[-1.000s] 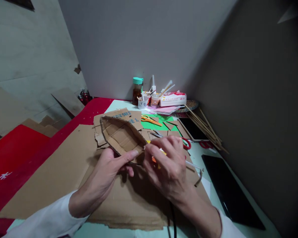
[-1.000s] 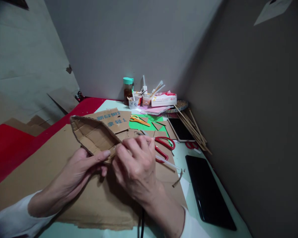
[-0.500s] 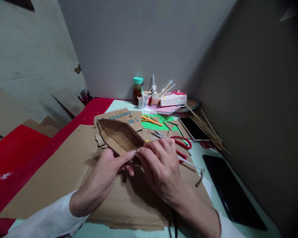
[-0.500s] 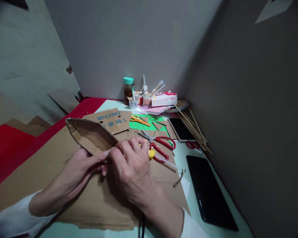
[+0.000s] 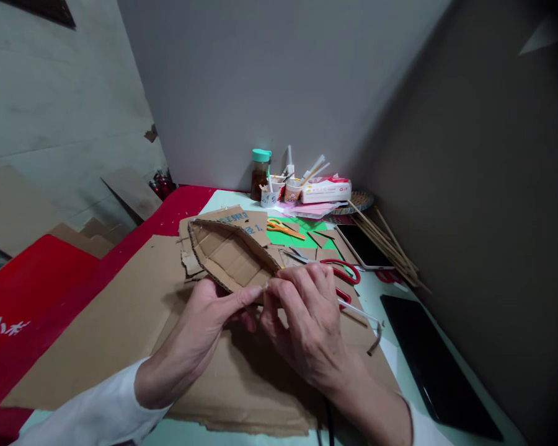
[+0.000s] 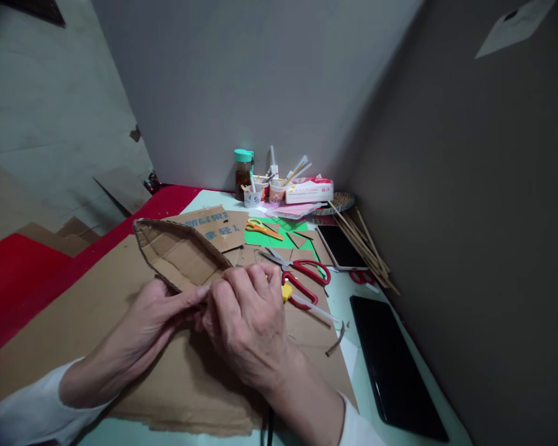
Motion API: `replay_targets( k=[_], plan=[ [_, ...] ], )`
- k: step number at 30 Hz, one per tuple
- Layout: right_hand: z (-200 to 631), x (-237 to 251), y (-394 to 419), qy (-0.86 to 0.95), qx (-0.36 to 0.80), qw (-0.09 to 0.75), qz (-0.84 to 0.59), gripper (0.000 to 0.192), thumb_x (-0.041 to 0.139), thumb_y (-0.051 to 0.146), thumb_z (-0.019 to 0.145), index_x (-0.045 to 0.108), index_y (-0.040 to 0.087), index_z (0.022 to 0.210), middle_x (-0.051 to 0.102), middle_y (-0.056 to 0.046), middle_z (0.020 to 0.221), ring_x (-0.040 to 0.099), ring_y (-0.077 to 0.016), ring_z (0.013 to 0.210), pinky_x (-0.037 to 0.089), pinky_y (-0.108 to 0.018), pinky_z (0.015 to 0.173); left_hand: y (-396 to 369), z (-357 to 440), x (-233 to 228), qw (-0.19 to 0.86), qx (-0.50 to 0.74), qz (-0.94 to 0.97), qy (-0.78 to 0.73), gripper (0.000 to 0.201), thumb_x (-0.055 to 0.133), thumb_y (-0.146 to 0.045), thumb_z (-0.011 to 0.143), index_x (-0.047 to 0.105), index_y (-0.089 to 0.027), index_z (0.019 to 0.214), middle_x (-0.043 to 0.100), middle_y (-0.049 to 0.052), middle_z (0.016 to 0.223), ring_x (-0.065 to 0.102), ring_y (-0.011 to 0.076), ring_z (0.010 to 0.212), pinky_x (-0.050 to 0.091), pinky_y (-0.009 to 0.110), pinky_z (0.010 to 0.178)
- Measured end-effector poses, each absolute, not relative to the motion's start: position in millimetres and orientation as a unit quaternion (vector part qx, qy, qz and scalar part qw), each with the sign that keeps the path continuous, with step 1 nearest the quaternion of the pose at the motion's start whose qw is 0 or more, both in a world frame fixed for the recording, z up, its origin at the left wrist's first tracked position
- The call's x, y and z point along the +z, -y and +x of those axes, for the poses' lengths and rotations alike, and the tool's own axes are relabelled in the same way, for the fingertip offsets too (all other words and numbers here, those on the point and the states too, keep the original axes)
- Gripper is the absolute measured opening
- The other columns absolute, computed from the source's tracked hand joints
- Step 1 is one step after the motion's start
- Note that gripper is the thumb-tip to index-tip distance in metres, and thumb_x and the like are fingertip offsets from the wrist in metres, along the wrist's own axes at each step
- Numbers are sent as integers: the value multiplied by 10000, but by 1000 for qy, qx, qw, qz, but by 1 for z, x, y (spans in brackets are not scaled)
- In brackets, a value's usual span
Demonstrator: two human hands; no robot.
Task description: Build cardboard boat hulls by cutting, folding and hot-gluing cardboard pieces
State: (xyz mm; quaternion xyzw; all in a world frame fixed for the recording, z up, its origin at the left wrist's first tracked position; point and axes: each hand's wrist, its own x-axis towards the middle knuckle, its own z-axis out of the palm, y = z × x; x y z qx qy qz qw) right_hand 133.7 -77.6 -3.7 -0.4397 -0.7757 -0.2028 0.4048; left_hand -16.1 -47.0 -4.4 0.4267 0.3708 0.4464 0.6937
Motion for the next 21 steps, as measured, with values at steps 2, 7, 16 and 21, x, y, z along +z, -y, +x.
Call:
replay_targets(
  k=[2, 7, 16, 21],
  plan=[
    [135, -3, 76, 771, -219, 401, -442, 122, 499, 122, 923, 567, 157, 827, 617, -90, 817, 446, -215, 756, 351, -386, 716, 46, -16, -5, 689, 451, 425, -376, 203, 830, -298, 716, 687, -155, 697, 673, -15, 613, 583, 108, 527, 511, 204, 492],
    [143, 2, 75, 742, -243, 418, -463, 67, 518, 117, 886, 549, 157, 843, 611, -113, 858, 470, -234, 800, 357, -404, 735, 44, -19, -4, 673, 473, 414, -391, 216, 832, -289, 717, 696, -135, 782, 652, -14, 663, 556, 105, 539, 530, 211, 448],
    [140, 2, 81, 818, -143, 419, -367, 281, 456, 100, 853, 418, 185, 588, 381, 15, 588, 287, -134, 598, 252, -325, 613, 39, -25, 0, 685, 509, 354, -381, 126, 784, -235, 782, 695, -180, 851, 694, -6, 763, 615, 142, 666, 552, 226, 461],
    [130, -4, 80, 869, -111, 415, -246, 248, 506, 118, 887, 570, 144, 650, 504, -14, 613, 373, -146, 625, 296, -336, 625, 32, -29, 8, 684, 556, 297, -367, 128, 766, -222, 763, 677, -153, 701, 692, 15, 670, 604, 149, 609, 551, 246, 453]
  ],
)
